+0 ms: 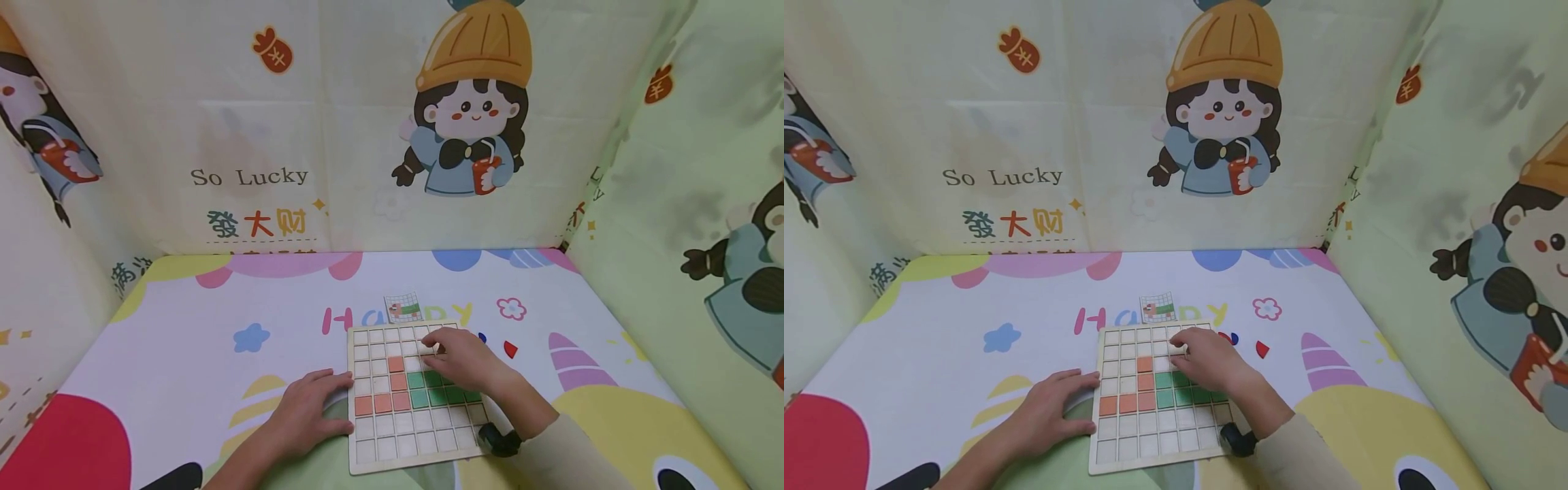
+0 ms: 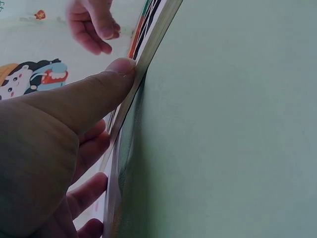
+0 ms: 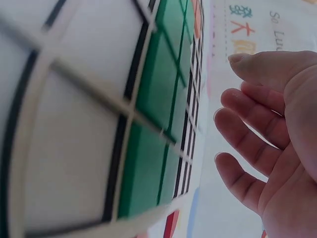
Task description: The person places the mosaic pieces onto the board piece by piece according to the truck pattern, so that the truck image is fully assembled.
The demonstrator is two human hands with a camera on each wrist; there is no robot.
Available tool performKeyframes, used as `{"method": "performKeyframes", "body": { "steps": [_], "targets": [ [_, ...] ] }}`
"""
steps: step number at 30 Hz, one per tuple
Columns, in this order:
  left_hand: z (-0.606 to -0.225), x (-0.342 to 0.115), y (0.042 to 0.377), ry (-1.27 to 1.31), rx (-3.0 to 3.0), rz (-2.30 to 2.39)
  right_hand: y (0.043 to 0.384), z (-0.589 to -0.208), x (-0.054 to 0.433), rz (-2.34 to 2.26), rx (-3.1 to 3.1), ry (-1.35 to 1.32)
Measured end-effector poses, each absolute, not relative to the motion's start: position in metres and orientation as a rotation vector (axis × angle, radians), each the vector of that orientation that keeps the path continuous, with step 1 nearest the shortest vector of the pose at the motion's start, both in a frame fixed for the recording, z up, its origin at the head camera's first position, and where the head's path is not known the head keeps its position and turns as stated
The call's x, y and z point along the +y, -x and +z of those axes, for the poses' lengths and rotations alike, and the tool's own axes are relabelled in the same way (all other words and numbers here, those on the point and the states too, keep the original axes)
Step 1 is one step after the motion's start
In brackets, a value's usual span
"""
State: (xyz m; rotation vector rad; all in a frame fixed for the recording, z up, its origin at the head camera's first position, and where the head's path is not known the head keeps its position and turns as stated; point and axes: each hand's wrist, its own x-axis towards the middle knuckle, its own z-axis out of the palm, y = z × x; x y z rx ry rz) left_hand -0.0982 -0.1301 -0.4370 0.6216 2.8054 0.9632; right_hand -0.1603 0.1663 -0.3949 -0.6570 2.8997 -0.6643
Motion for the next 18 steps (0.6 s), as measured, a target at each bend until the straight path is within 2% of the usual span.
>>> {"method": "performKeyframes", "body": {
  "steps": [18],
  "targets": [
    [-0.437,-0.13,0.099,-0.591,2.797,0.938,0.166,-0.4,0.217,-0.575,2.98,0.462]
  ]
}}
